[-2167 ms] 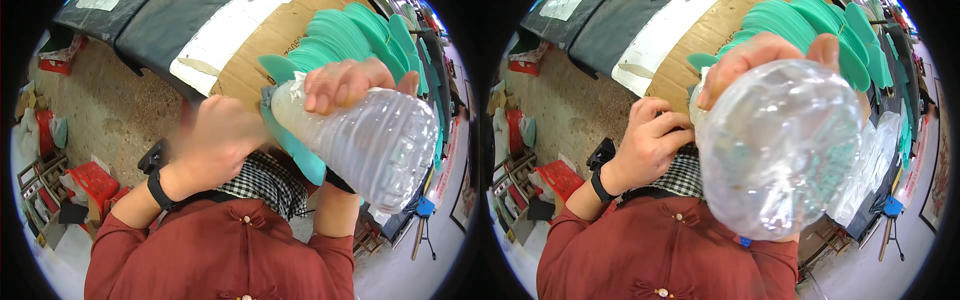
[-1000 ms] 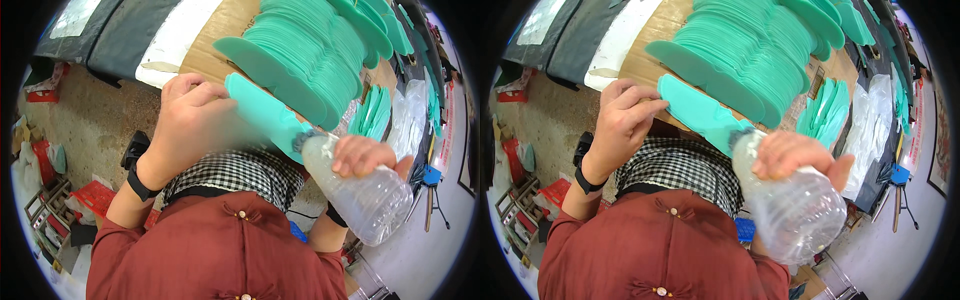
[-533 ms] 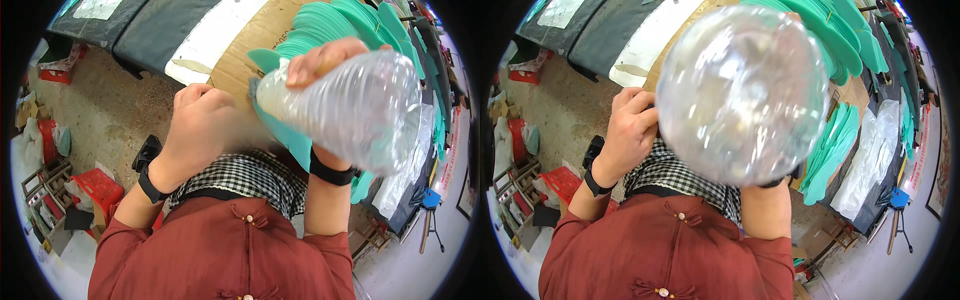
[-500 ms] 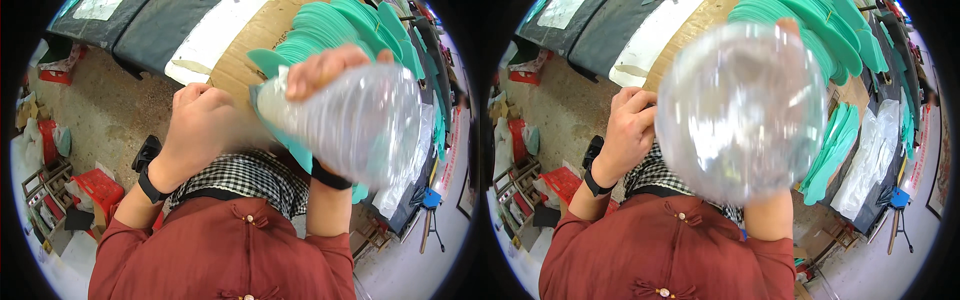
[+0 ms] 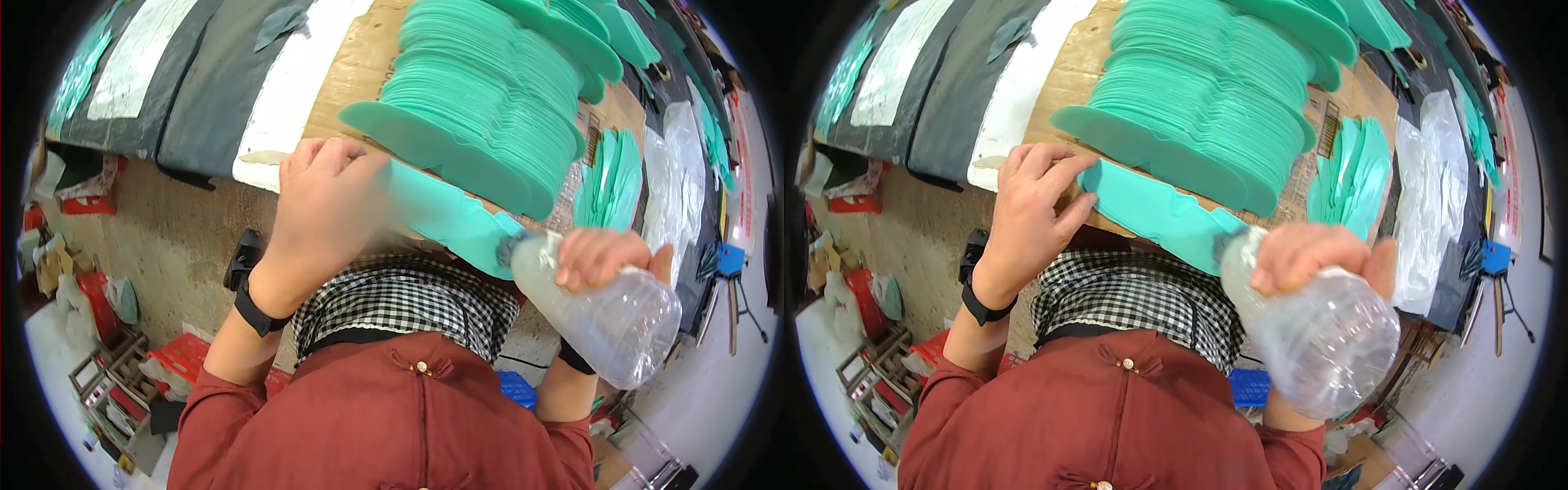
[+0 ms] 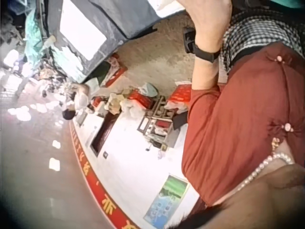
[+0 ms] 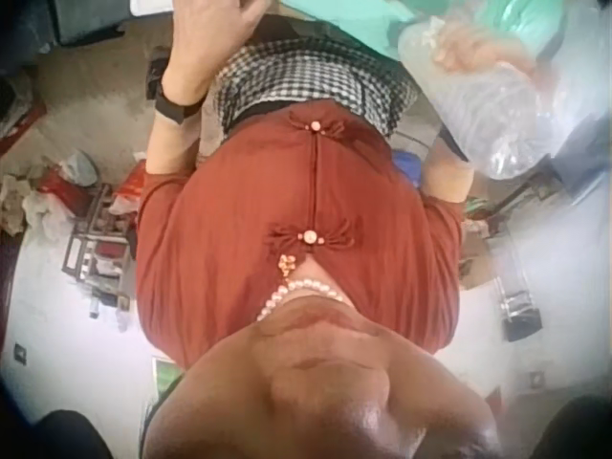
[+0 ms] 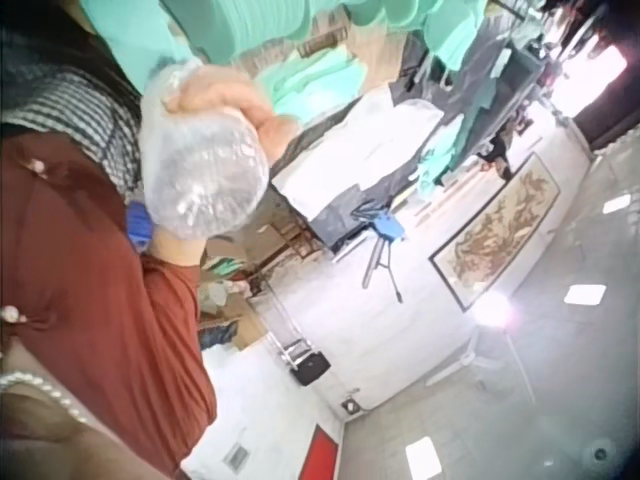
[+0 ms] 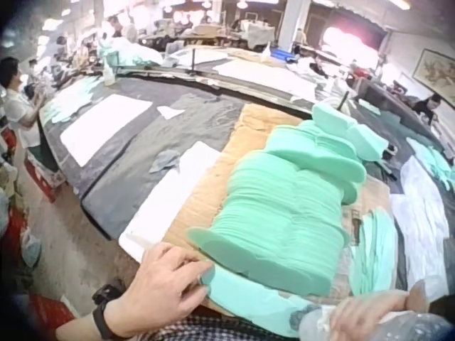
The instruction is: The person is applying a liquid adhesive from a bottle to green foam shoe components on a workbench.
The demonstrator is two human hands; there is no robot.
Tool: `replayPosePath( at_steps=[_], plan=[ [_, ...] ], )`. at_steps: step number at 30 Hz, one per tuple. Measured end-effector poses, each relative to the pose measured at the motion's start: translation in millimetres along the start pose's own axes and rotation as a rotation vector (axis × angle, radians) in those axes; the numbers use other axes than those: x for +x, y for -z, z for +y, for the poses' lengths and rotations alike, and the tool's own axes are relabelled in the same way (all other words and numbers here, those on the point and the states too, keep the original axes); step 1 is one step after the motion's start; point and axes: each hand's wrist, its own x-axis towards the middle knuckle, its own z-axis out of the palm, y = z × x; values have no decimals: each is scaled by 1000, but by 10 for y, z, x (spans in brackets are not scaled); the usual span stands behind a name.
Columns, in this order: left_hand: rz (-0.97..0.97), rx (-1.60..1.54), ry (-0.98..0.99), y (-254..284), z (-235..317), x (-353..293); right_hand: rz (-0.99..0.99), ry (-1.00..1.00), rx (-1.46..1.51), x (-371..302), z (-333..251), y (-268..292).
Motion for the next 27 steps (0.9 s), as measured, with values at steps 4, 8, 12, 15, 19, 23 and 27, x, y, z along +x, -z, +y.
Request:
replayPosePath(
  at_steps=[4,8,12,15,19,23,27],
  plan=[
    [30,57,6,-25,-63,-64,82,-184,328,308,226,-233],
    [38,124,17,32,-154,-195,35,-304,819,607,700,-419],
    [23,129,62,39,-23,-219,5,230,-78,917,937,-518],
    [37,136,16,-25,29,-151,99,567,-862,937,1000,-372],
    [28,152,-74,-44,37,-57,46,392,-514,664,797,-130],
    [-44,123,-71,-50,81,103,-47,48,281,172,220,190],
    [-65,98,-30,-16,4,149,8,39,91,-290,16,220]
  ],
)
